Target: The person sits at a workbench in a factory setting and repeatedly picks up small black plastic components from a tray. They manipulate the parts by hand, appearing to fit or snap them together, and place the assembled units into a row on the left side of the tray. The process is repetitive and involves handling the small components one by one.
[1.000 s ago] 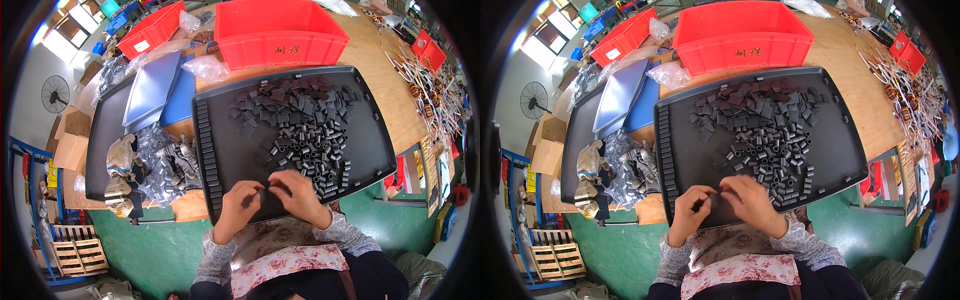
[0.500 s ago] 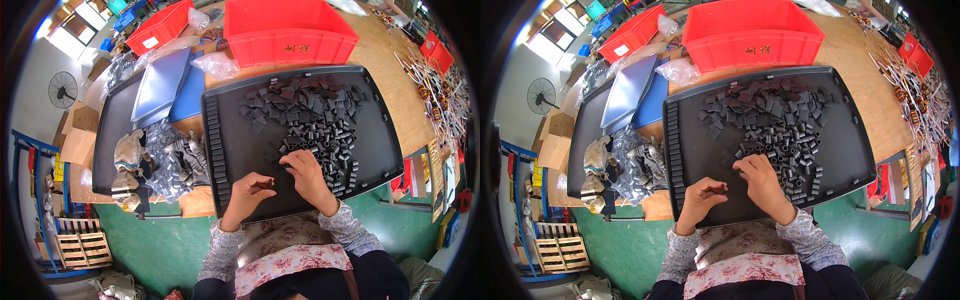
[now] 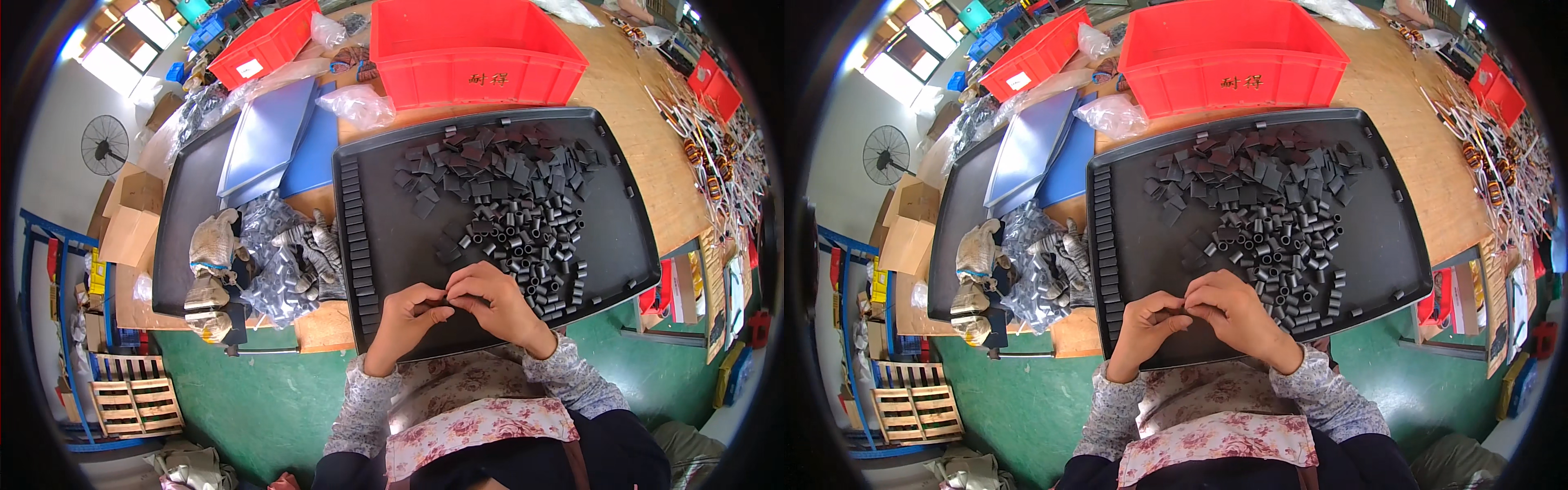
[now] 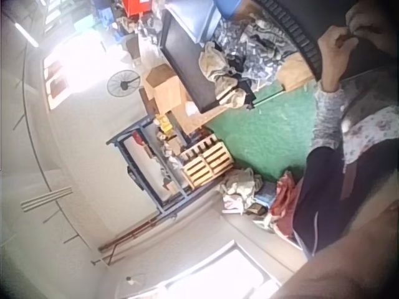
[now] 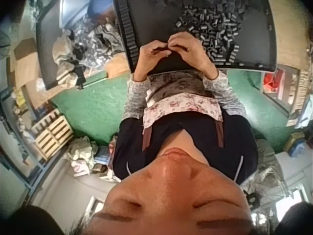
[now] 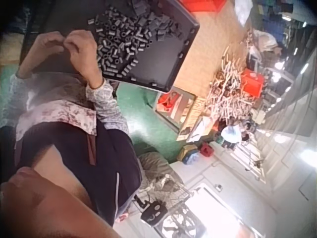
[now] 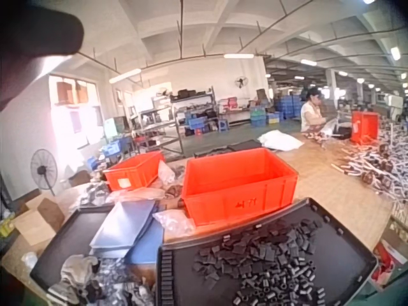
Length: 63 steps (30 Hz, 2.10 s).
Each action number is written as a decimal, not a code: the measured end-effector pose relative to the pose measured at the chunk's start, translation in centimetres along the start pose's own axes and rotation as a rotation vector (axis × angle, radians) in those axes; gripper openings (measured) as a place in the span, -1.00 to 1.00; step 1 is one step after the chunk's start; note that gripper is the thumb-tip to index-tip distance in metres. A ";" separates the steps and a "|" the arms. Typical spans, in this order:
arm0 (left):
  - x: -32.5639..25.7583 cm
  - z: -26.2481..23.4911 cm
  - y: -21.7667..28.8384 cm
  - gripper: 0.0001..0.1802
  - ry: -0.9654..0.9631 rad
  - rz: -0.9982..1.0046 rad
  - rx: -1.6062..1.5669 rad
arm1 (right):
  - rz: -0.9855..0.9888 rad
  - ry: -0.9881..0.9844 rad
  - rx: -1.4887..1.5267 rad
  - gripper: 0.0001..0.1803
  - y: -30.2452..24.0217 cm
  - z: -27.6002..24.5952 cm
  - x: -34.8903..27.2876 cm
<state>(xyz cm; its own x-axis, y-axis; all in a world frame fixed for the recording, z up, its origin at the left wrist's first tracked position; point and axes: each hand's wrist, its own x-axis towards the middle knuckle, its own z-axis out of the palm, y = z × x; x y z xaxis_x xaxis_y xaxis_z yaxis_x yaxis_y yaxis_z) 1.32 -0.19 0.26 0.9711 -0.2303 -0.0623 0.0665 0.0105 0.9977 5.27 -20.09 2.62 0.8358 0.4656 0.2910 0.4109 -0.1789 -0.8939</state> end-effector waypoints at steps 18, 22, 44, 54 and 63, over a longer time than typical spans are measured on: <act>-3.2 -3.5 1.9 -0.73 0.295 0.370 1.023 | -0.033 -0.158 -0.364 -0.54 0.0 3.0 -0.8; -3.2 -3.1 1.9 -0.72 0.315 0.354 1.038 | -0.041 -0.078 -0.226 -0.63 0.3 2.4 -1.0; 0.5 0.0 0.4 -0.86 -0.011 0.014 -0.156 | 0.021 0.253 -0.801 -0.61 0.8 -3.7 -1.4; 0.3 0.1 0.6 -0.75 -0.043 -0.129 -0.076 | 0.283 0.226 0.406 -0.80 -0.3 -0.2 -0.7; -0.1 0.2 0.2 -0.80 -0.001 -0.085 -0.160 | 0.180 0.041 0.232 -0.84 -0.1 0.8 -0.7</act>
<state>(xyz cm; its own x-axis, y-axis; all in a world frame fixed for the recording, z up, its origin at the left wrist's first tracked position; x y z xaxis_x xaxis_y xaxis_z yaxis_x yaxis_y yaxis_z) 1.24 -0.33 0.42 0.9601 -0.2384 -0.1465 0.1845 0.1456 0.9720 4.36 -19.73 2.24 0.9036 0.4082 0.1299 0.1645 -0.0505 -0.9851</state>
